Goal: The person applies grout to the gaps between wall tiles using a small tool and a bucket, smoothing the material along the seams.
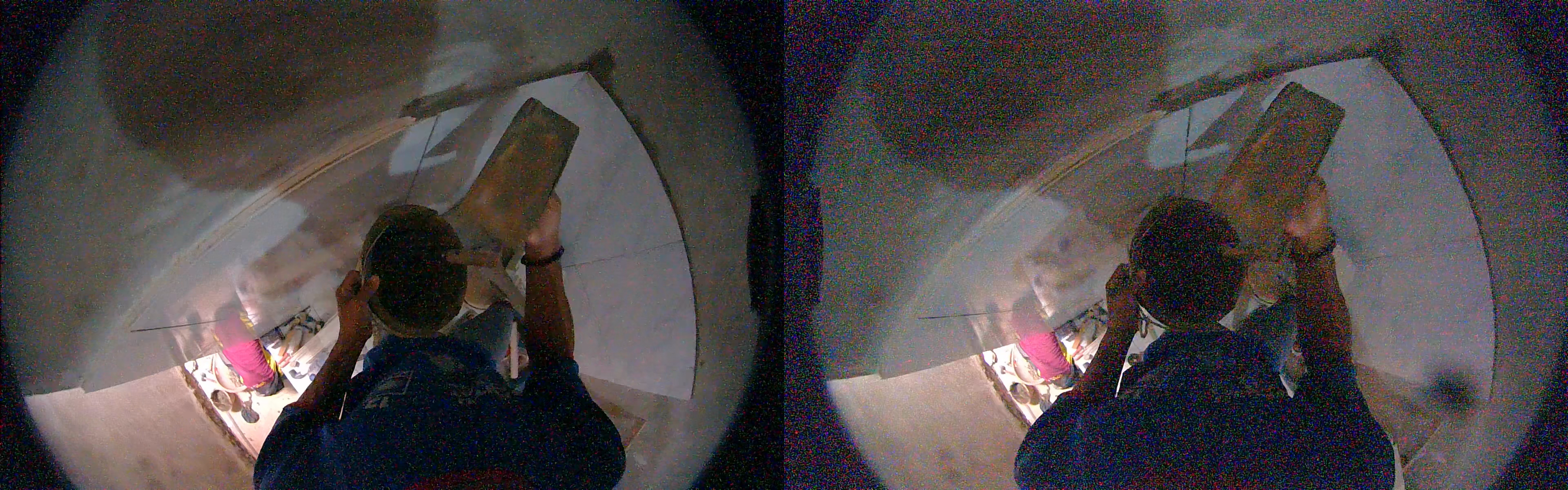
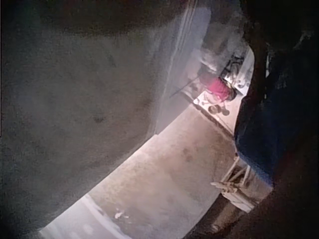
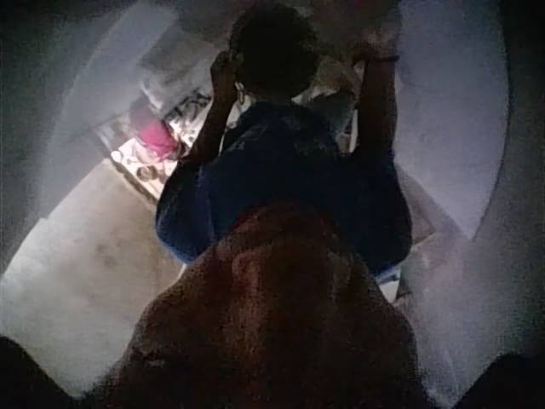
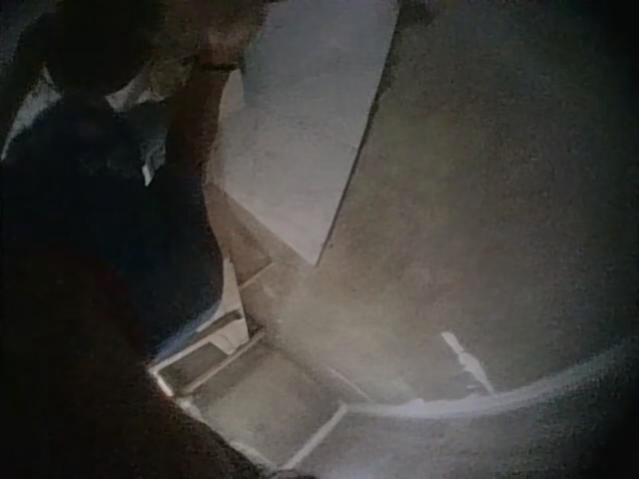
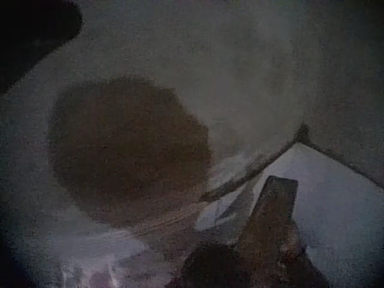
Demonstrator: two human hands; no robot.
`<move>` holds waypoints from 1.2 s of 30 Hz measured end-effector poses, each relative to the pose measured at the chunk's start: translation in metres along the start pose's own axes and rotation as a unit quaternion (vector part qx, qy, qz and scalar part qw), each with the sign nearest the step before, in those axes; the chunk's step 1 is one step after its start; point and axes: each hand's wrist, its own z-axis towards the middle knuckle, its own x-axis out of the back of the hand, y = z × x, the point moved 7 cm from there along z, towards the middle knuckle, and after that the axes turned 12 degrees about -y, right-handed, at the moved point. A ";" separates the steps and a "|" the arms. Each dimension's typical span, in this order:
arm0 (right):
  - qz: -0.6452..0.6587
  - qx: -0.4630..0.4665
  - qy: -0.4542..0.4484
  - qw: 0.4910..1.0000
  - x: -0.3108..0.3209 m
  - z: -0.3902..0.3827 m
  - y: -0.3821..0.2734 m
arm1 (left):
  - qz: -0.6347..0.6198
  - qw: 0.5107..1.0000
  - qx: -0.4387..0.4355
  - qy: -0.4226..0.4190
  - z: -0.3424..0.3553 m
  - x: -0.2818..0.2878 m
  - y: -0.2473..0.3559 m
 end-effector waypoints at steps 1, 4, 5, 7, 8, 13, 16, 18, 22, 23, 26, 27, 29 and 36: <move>0.004 0.000 0.024 1.000 -0.004 0.003 0.000 | 0.007 1.000 0.008 0.008 0.000 0.003 -0.001; -0.091 0.028 0.051 0.994 -0.032 0.015 -0.016 | 0.029 0.999 -0.024 -0.008 -0.001 0.004 0.014; -0.078 0.040 0.077 0.993 -0.022 0.014 -0.021 | 0.032 0.999 -0.025 -0.011 -0.001 0.001 0.018; -0.050 0.061 0.129 0.989 0.001 0.013 -0.027 | 0.035 0.999 -0.026 -0.012 -0.005 -0.004 0.027; -0.055 0.052 0.112 0.991 -0.001 0.014 -0.027 | 0.025 0.999 -0.019 -0.009 -0.005 -0.007 0.030; -0.130 0.046 0.036 0.990 -0.044 0.016 -0.002 | 0.056 0.998 -0.027 -0.025 -0.004 -0.008 0.023; -0.167 0.047 -0.043 0.984 -0.108 0.032 0.031 | 0.063 0.997 -0.036 0.003 0.002 0.008 0.006; -0.243 0.062 -0.030 0.967 -0.105 0.038 0.040 | 0.039 0.999 -0.006 0.009 -0.001 0.011 0.002; -0.526 0.025 0.028 0.850 -0.118 0.049 0.046 | 0.035 0.999 0.023 0.012 -0.002 0.027 -0.018; -0.553 0.038 0.028 0.832 -0.120 0.050 0.049 | 0.041 0.999 0.016 0.011 -0.003 0.026 -0.016; -0.653 0.096 0.021 0.751 -0.126 0.048 0.059 | 0.032 0.999 0.000 0.006 -0.007 0.023 -0.006; -0.698 0.126 0.014 0.705 -0.124 0.049 0.065 | 0.009 1.000 -0.003 0.002 -0.007 0.022 -0.005; -0.746 0.176 0.010 0.642 -0.134 0.050 0.074 | 0.005 1.000 0.004 0.006 -0.007 0.027 -0.011; -0.830 0.218 0.001 0.514 -0.129 0.051 0.122 | 0.013 0.999 0.021 0.021 -0.002 0.060 -0.055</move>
